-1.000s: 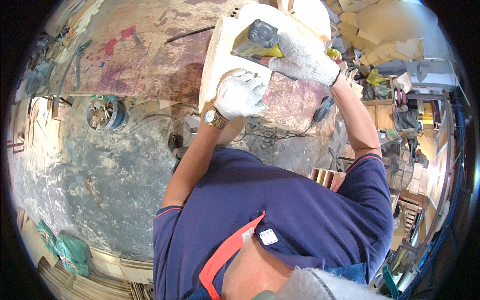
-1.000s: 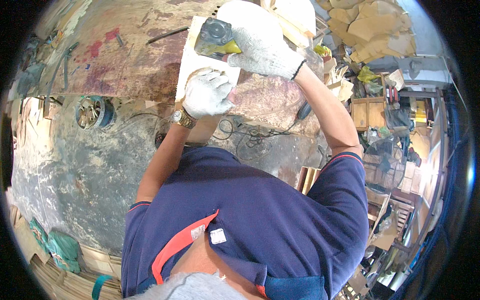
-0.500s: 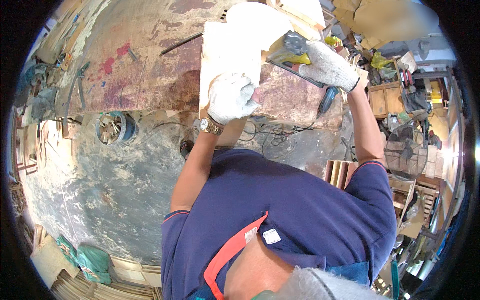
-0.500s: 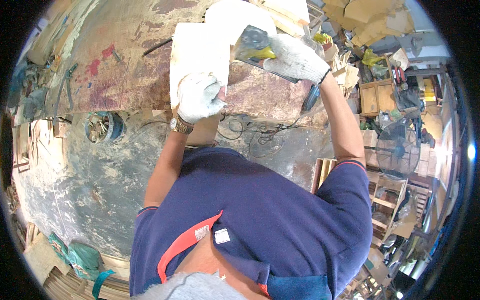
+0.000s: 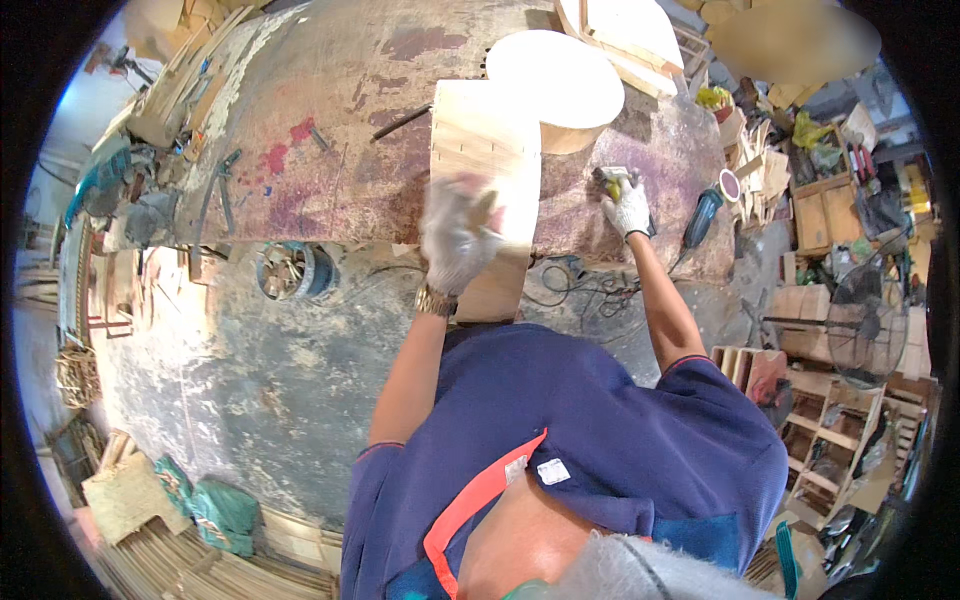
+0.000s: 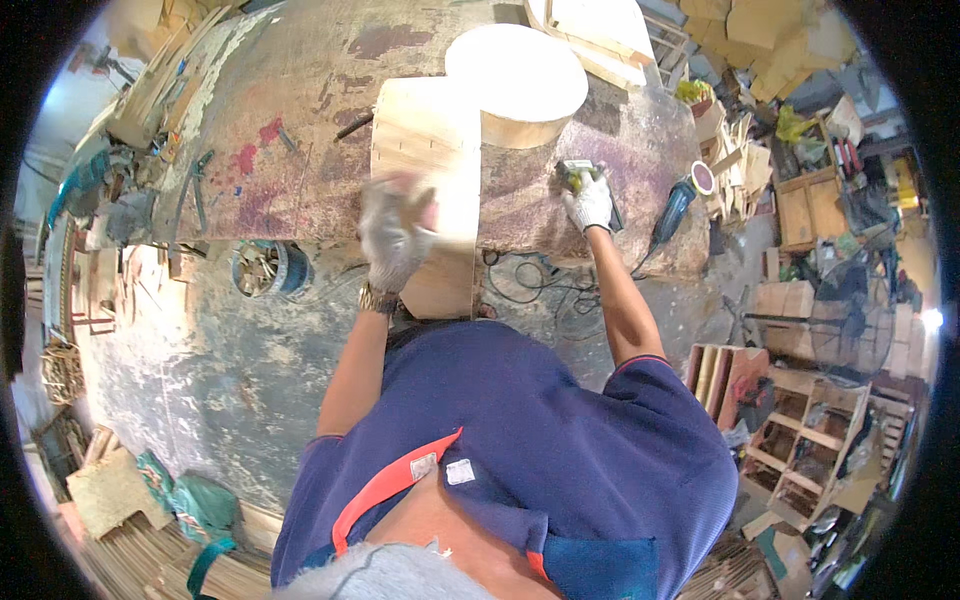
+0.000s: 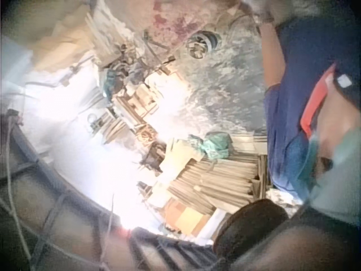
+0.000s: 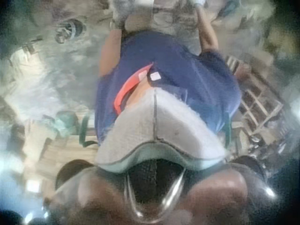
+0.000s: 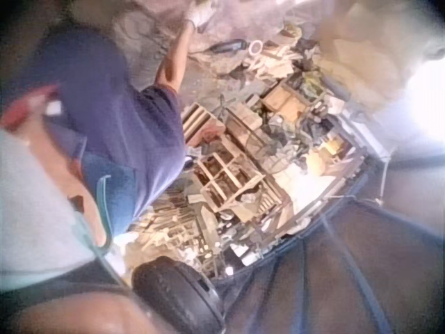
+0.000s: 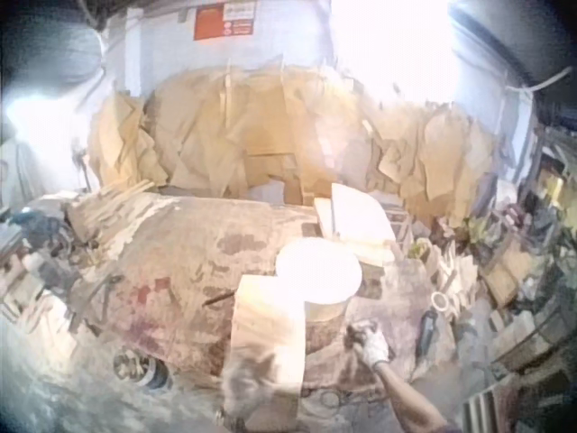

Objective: The person sands a circular wooden piece, then assembles a small wooden chair by attaching a curved backrest and seat using a nail gun. The person repeatedly positions and fastens the parts on a workbench.

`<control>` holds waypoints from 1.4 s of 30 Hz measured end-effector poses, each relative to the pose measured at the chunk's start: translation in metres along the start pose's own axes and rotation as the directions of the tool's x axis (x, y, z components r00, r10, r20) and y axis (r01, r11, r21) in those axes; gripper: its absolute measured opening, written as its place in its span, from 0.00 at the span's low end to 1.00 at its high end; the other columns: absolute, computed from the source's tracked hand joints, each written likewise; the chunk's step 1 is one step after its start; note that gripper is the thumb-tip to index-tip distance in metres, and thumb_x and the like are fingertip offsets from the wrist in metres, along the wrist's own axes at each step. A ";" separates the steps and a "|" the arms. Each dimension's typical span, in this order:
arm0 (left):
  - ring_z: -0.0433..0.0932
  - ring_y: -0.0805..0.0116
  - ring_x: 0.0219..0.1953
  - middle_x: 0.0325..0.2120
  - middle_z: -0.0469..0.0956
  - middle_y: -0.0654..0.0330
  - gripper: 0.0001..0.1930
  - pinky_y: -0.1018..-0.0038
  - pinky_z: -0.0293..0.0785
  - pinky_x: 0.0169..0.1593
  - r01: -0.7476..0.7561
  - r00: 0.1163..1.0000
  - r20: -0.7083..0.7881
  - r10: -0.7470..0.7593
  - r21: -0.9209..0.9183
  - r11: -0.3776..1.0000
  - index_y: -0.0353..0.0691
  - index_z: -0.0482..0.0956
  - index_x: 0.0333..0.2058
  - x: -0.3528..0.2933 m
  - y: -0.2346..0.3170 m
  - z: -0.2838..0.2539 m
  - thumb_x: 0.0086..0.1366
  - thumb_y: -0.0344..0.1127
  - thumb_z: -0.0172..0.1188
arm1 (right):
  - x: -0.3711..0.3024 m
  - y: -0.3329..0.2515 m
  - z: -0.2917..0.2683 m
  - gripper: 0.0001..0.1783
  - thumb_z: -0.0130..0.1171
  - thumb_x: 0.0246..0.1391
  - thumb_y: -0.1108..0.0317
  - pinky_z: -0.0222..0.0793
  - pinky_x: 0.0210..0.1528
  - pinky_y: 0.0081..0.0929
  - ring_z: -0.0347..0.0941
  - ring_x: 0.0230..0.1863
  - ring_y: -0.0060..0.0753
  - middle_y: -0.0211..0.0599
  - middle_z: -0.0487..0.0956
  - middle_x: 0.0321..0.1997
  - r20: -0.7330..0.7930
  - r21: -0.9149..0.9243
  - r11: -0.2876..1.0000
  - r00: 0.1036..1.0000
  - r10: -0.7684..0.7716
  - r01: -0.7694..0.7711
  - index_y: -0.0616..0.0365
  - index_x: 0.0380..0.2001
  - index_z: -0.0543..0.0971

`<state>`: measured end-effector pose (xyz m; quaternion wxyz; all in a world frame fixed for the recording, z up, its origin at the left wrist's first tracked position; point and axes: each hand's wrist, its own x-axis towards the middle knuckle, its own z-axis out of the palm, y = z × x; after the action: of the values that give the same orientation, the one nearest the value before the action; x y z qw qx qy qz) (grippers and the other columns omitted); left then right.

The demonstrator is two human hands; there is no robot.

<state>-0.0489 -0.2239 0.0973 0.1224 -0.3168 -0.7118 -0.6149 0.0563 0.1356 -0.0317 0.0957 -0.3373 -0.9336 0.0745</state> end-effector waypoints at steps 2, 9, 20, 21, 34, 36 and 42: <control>0.82 0.64 0.45 0.54 0.80 0.49 0.33 0.73 0.83 0.42 -0.092 0.955 -0.197 0.221 0.512 0.854 0.34 0.73 0.63 -0.012 -0.013 -0.018 0.67 0.47 0.70 | -0.017 -0.030 -0.005 0.30 0.69 0.60 0.53 0.76 0.58 0.42 0.81 0.54 0.56 0.55 0.82 0.57 -0.011 0.400 0.908 0.991 -0.133 0.126 0.58 0.59 0.78; 0.63 0.43 0.72 0.70 0.63 0.32 0.48 0.59 0.55 0.73 0.541 0.832 0.065 -0.550 0.120 0.832 0.23 0.45 0.75 -0.084 -0.030 -0.026 0.77 0.59 0.53 | -0.138 -0.155 -0.061 0.43 0.54 0.68 0.50 0.71 0.61 0.44 0.78 0.59 0.63 0.62 0.80 0.59 0.208 0.874 0.486 0.901 -0.380 0.003 0.52 0.80 0.55; 0.63 0.41 0.73 0.72 0.62 0.36 0.39 0.56 0.60 0.74 0.283 0.958 -0.027 -0.287 0.279 0.918 0.28 0.54 0.74 -0.005 0.023 -0.029 0.76 0.44 0.59 | -0.125 -0.191 -0.146 0.39 0.71 0.59 0.61 0.79 0.46 0.31 0.85 0.39 0.32 0.47 0.87 0.47 0.301 0.783 0.596 0.947 -0.111 -0.179 0.53 0.72 0.70; 0.63 0.44 0.74 0.72 0.62 0.38 0.38 0.55 0.60 0.74 0.220 0.975 -0.034 -0.219 0.293 0.931 0.31 0.56 0.74 0.001 0.021 -0.027 0.73 0.40 0.62 | -0.121 -0.198 -0.142 0.34 0.71 0.59 0.69 0.78 0.44 0.23 0.80 0.38 0.16 0.39 0.88 0.47 0.255 0.853 0.486 0.964 -0.071 -0.190 0.58 0.68 0.74; 0.55 0.42 0.77 0.73 0.64 0.46 0.41 0.43 0.47 0.76 -0.196 0.978 0.191 0.081 0.724 0.662 0.43 0.71 0.70 -0.002 0.022 0.038 0.66 0.65 0.58 | -0.077 -0.140 -0.102 0.20 0.63 0.70 0.62 0.75 0.41 0.19 0.75 0.39 0.14 0.36 0.87 0.48 0.158 0.978 0.169 0.965 -0.208 -0.124 0.67 0.56 0.81; 0.54 0.41 0.77 0.72 0.64 0.43 0.46 0.42 0.46 0.76 -0.205 0.979 0.165 0.124 0.713 0.670 0.41 0.72 0.69 -0.003 0.023 0.041 0.63 0.71 0.59 | -0.048 -0.099 -0.077 0.23 0.57 0.73 0.56 0.77 0.41 0.22 0.79 0.39 0.19 0.38 0.86 0.47 0.277 0.931 0.229 0.959 0.063 -0.284 0.66 0.57 0.80; 0.47 0.27 0.77 0.76 0.54 0.38 0.50 0.35 0.38 0.77 -0.103 0.981 0.186 -0.059 0.748 0.656 0.38 0.61 0.74 -0.004 0.034 0.057 0.61 0.65 0.59 | 0.004 0.019 0.005 0.34 0.66 0.54 0.42 0.79 0.47 0.54 0.84 0.44 0.66 0.63 0.85 0.41 0.083 -0.040 0.995 0.992 0.099 -0.096 0.63 0.51 0.80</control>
<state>-0.0130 -0.1693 0.1105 0.1802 -0.3043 -0.9070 -0.2286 0.0642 0.1521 -0.0400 0.0461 -0.3807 -0.9204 0.0768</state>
